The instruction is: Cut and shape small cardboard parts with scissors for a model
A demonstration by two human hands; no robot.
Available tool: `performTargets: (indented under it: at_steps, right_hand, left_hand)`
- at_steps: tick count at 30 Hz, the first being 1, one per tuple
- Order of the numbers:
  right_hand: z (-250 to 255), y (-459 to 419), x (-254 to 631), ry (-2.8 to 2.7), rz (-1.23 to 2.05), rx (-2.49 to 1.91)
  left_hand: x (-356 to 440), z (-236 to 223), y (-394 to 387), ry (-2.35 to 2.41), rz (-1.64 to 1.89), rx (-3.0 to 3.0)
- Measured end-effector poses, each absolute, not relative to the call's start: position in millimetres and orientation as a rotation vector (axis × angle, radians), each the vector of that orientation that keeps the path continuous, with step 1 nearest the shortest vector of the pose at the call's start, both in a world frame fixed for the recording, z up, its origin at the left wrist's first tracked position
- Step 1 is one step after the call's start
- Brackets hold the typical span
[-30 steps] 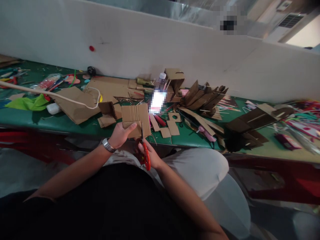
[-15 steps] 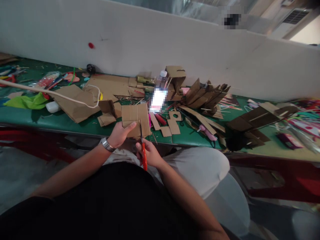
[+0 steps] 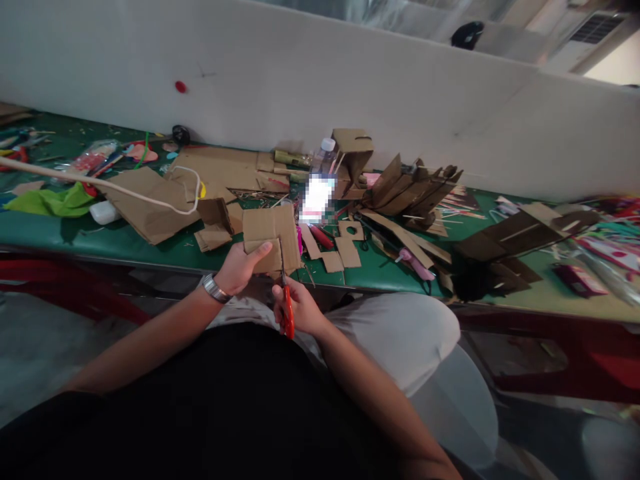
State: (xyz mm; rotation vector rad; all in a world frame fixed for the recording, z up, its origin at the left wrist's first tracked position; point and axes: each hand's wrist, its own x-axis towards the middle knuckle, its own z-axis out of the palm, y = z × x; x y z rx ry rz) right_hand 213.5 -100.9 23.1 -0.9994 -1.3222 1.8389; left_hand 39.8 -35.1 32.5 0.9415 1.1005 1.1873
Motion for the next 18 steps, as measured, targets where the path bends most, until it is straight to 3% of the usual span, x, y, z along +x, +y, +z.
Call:
performTargets:
  at_steps: [18]
  right_hand:
    - [7.9, -99.2, 216.2, -1.207, 1.785, -0.974]
  left_hand:
    - [41.4, 37.0, -40.6, 1.106, 1.237, 1.075]
